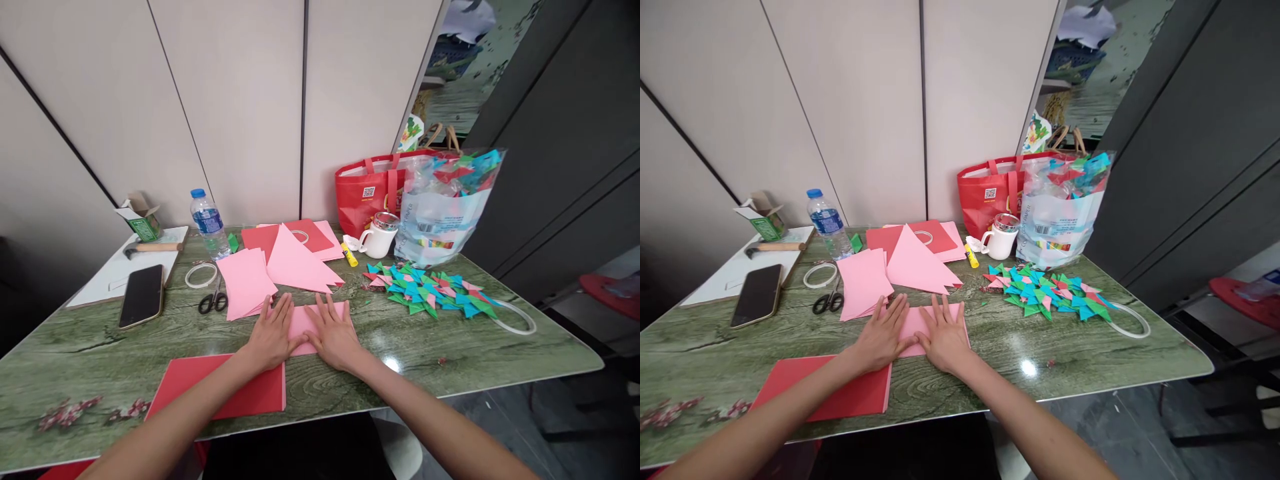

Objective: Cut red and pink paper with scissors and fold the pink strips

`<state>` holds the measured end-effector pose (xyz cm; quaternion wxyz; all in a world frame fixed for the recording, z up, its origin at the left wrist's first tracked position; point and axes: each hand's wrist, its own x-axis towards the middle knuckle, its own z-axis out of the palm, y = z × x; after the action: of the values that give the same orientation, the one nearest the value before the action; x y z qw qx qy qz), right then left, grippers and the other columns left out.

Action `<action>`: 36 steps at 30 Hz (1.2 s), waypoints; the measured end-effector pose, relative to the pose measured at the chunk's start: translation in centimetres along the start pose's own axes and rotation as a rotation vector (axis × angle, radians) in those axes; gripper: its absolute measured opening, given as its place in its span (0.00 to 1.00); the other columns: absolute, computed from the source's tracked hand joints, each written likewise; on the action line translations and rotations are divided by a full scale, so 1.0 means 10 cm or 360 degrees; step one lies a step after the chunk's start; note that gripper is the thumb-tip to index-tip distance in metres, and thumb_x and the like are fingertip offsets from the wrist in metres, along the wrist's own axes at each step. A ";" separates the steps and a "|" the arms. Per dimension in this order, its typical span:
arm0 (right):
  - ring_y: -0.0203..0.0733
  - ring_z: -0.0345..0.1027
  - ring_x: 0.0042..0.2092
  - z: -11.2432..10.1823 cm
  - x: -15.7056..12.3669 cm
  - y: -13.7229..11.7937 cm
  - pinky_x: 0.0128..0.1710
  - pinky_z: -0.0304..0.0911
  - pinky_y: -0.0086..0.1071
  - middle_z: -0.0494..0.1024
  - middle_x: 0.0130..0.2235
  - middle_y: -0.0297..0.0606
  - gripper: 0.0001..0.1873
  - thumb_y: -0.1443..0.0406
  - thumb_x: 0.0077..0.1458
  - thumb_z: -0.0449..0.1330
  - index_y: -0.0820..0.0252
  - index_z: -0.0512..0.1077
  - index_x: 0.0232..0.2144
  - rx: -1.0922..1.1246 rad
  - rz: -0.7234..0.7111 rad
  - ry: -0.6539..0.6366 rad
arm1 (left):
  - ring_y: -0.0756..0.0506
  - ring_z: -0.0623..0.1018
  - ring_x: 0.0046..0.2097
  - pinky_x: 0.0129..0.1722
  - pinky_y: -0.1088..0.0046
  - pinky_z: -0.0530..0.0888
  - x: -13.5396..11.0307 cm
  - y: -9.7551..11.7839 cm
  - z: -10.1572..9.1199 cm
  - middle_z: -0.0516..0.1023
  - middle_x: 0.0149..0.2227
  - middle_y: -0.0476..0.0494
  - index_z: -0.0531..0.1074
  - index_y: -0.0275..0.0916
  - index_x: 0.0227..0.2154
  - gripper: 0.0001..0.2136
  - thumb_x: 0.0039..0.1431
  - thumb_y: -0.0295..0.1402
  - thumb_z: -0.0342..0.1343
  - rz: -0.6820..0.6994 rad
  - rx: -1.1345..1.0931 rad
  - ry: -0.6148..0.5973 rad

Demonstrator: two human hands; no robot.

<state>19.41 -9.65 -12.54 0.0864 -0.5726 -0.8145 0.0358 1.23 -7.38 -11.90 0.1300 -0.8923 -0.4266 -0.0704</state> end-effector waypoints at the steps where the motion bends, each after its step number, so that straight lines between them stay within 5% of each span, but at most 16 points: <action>1: 0.55 0.22 0.64 0.00 0.00 0.00 0.55 0.21 0.61 0.36 0.65 0.44 0.31 0.49 0.59 0.38 0.53 0.48 0.61 -0.0006 0.0016 -0.0010 | 0.39 0.52 0.63 0.60 0.54 0.42 0.00 0.00 0.00 0.58 0.59 0.31 0.59 0.27 0.55 0.35 0.58 0.53 0.32 -0.0022 -0.0004 -0.0005; 8: 0.56 0.20 0.64 -0.01 0.00 0.01 0.52 0.17 0.64 0.33 0.65 0.40 0.33 0.46 0.57 0.37 0.49 0.44 0.61 -0.0030 0.0205 -0.0121 | 0.39 0.50 0.63 0.60 0.51 0.38 -0.03 0.01 0.02 0.53 0.61 0.30 0.58 0.26 0.56 0.34 0.59 0.51 0.32 -0.0171 -0.0050 -0.0052; 19: 0.58 0.20 0.64 -0.05 -0.14 0.38 0.51 0.21 0.67 0.31 0.65 0.39 0.37 0.42 0.54 0.34 0.49 0.40 0.62 -0.0078 0.0697 -0.0263 | 0.38 0.48 0.64 0.61 0.55 0.36 -0.04 0.11 -0.02 0.52 0.61 0.26 0.55 0.18 0.56 0.38 0.57 0.51 0.33 -0.0558 0.0022 -0.0070; 36: 0.58 0.23 0.64 -0.01 -0.17 0.39 0.53 0.21 0.65 0.34 0.65 0.42 0.41 0.40 0.52 0.31 0.53 0.39 0.62 -0.0146 0.0739 -0.0220 | 0.35 0.46 0.63 0.59 0.48 0.35 -0.09 0.16 0.02 0.48 0.61 0.21 0.54 0.14 0.55 0.39 0.57 0.52 0.33 -0.0845 0.0118 -0.0063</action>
<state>23.66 -9.94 -13.23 -0.0063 -0.7440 -0.6657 0.0568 1.93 -8.97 -12.56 0.1313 -0.7450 -0.6503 -0.0688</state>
